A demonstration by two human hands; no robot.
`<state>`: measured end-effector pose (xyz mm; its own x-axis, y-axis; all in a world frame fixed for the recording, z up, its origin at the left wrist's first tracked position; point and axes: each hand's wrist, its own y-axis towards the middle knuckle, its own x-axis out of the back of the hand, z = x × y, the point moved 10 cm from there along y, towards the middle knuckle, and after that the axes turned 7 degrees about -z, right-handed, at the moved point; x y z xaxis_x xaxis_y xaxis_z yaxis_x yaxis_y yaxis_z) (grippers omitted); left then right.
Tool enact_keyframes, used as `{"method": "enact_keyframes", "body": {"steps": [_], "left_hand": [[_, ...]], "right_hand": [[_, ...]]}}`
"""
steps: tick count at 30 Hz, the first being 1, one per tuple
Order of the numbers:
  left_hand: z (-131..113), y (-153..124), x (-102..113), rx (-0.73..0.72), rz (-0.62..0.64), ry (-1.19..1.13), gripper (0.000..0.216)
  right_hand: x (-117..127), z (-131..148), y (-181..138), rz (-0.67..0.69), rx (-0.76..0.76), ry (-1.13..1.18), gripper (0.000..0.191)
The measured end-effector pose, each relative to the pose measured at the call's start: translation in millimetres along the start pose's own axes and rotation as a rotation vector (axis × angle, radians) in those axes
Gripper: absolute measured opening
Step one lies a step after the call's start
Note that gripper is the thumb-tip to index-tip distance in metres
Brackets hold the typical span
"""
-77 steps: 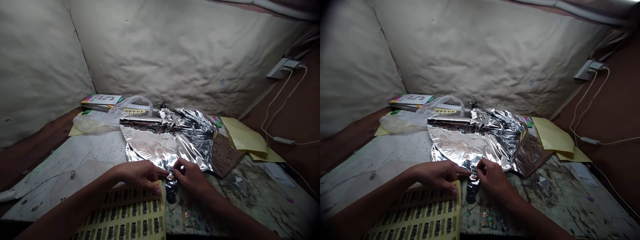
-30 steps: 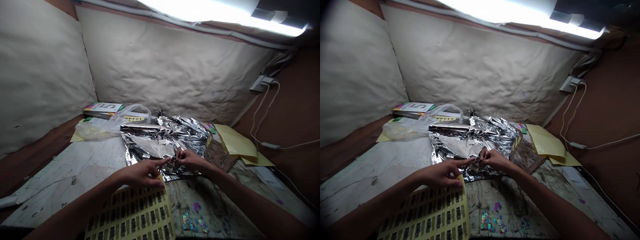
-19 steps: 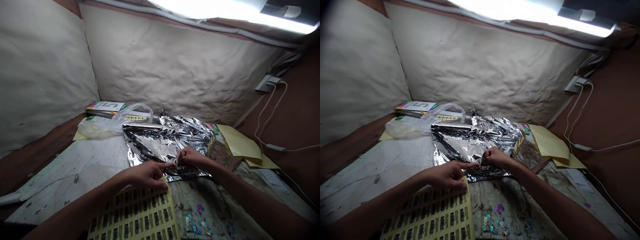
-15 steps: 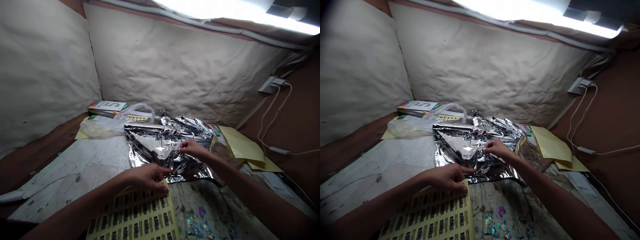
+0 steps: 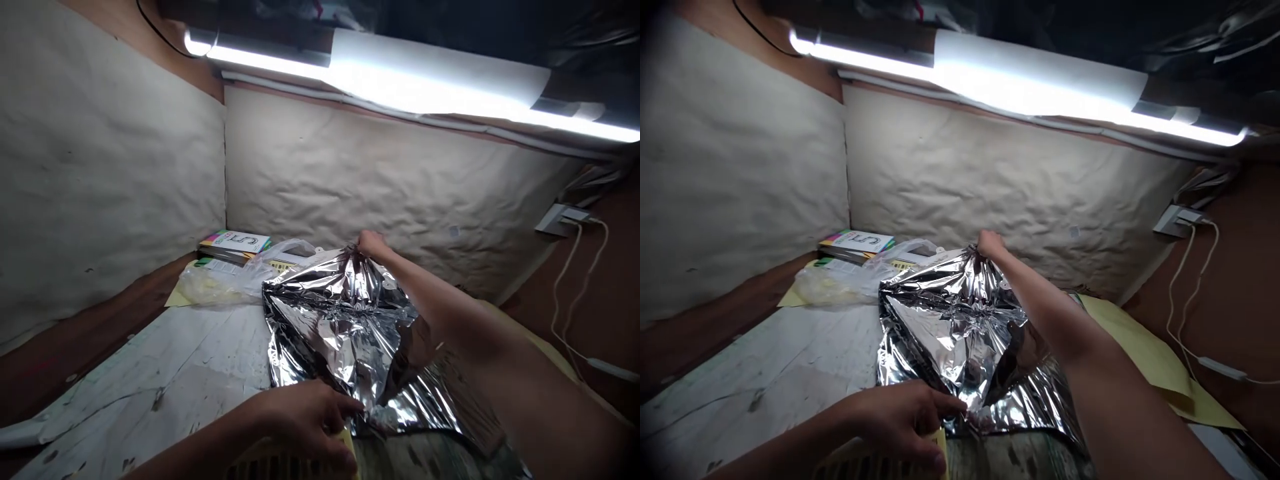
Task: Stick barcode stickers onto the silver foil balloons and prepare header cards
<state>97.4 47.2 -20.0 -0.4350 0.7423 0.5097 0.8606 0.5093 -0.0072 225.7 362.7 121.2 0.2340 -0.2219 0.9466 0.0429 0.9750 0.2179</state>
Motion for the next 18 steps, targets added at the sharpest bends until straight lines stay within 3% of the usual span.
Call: {"method": "enact_keyframes", "body": {"steps": [6,8,12,15,16,18], "left_hand": [[12.5,1.9,-1.7,-0.008,-0.029,0.018,0.033],[10.3,1.5,2.1,-0.011,-0.034,-0.036,0.028],[2.7,-0.4,39.6,0.002,-0.257,-0.216,0.028],[10.7,-6.4,73.5,0.055,-0.516,-0.308,0.039],[14.6,-8.6,80.9,0.071,-0.582,-0.332,0.041],[20.5,-11.5,89.5,0.082,-0.671,-0.366,0.045]], "right_hand": [[-63.9,5.3,-27.9,0.116,0.032,0.021,0.029],[-75.2,7.6,-39.5,0.177,0.063,0.077,0.028],[-56.7,18.1,-66.7,0.216,0.131,0.233,0.028],[-35.8,29.8,-119.0,0.282,0.202,0.399,0.032],[-33.9,35.2,-144.8,0.341,0.238,0.485,0.036],[-43.7,51.0,-208.7,0.624,0.297,0.814,0.048]]}}
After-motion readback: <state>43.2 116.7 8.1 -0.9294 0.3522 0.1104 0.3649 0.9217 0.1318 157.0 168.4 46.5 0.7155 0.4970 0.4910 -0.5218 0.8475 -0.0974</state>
